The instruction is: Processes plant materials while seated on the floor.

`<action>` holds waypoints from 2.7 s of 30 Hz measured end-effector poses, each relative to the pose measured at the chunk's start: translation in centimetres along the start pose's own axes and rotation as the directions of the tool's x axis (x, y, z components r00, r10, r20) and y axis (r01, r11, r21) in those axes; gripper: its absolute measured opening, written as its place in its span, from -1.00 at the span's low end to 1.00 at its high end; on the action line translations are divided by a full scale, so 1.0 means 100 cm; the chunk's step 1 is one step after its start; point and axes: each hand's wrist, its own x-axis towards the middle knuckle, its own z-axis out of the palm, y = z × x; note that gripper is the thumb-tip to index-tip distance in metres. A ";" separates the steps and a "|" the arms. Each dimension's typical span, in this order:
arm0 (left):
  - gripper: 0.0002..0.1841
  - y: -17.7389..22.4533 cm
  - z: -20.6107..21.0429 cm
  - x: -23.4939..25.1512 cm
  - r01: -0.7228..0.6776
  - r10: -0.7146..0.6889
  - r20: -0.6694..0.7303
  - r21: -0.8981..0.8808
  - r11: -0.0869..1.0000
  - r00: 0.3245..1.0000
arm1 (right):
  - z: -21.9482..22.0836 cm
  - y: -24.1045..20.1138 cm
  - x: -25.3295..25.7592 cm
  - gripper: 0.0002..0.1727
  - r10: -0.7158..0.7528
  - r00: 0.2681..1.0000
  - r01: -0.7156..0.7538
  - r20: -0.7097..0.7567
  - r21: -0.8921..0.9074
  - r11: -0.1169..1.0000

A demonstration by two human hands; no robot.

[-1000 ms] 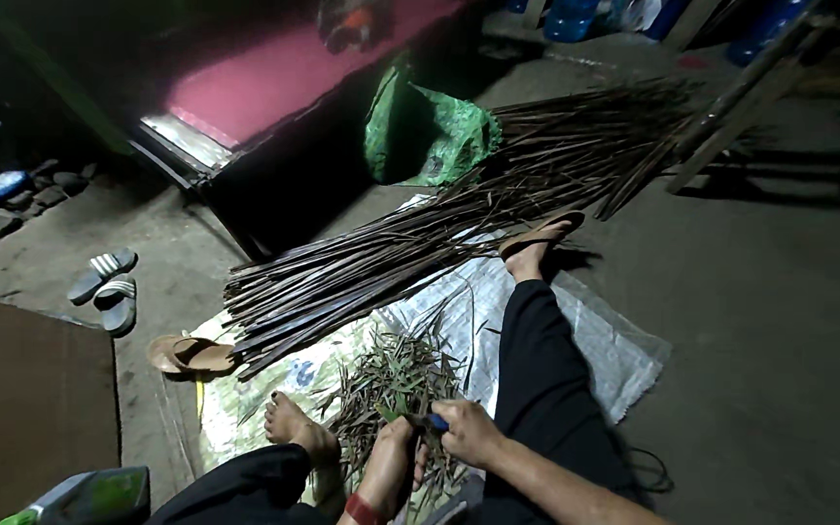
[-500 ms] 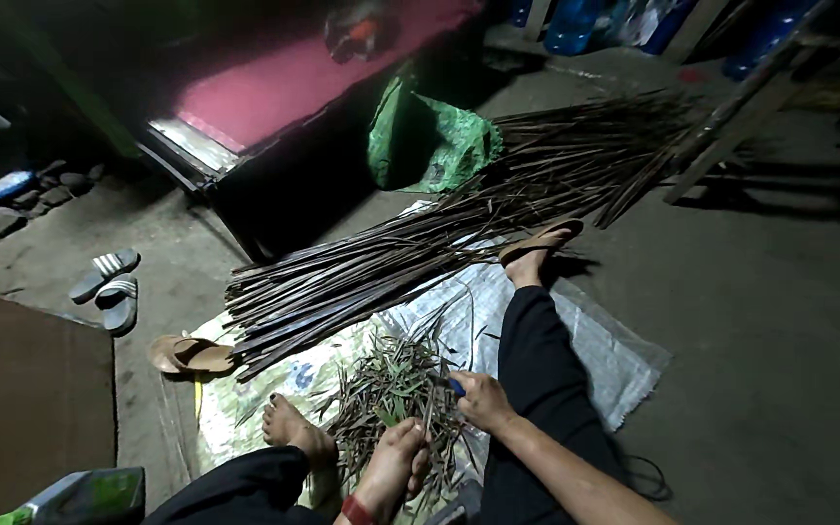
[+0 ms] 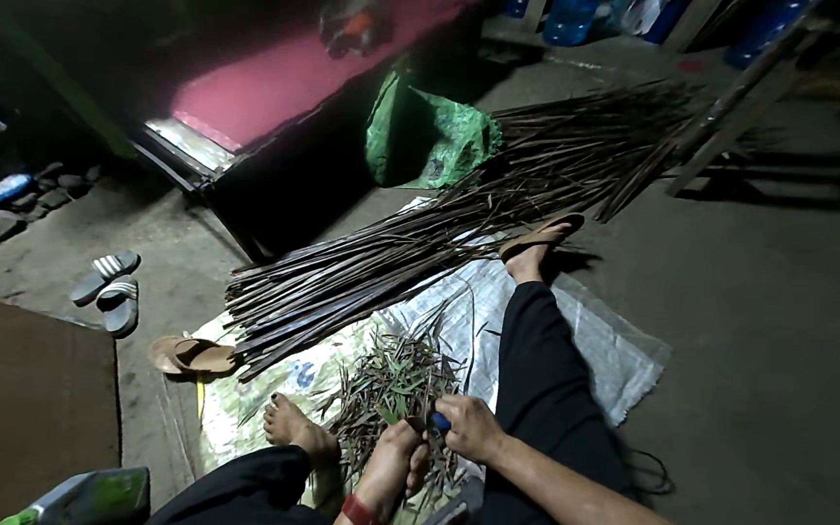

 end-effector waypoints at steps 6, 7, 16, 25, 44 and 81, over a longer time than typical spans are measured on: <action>-0.67 -0.001 0.001 0.000 -0.002 0.001 0.036 0.030 1.000 0.999 | -0.020 0.027 0.016 -0.57 0.286 0.956 -0.284 0.071 -0.042 0.958; -0.67 0.000 0.002 -0.001 0.005 -0.006 0.032 0.041 0.999 0.999 | -0.025 0.030 0.019 -0.58 0.348 0.935 -0.346 0.071 -0.036 0.937; -0.69 -0.001 0.004 0.005 -0.009 0.011 -0.015 0.178 0.984 1.000 | -0.021 0.004 0.007 -0.67 0.373 0.891 -0.396 0.259 0.846 0.358; -0.66 0.003 0.001 -0.003 -0.032 0.053 -0.076 0.250 0.968 0.996 | -0.034 0.009 0.026 -0.70 0.533 0.846 -0.352 -0.012 0.739 0.575; -0.67 -0.003 0.005 0.002 -0.005 0.008 -0.048 0.073 0.997 0.999 | -0.018 0.005 -0.003 -0.78 0.093 0.990 -0.097 0.101 0.032 0.995; -0.63 -0.005 0.008 0.002 0.053 -0.047 -0.080 0.073 0.996 0.996 | -0.020 0.010 0.008 -0.72 0.418 0.890 -0.415 0.184 0.705 0.575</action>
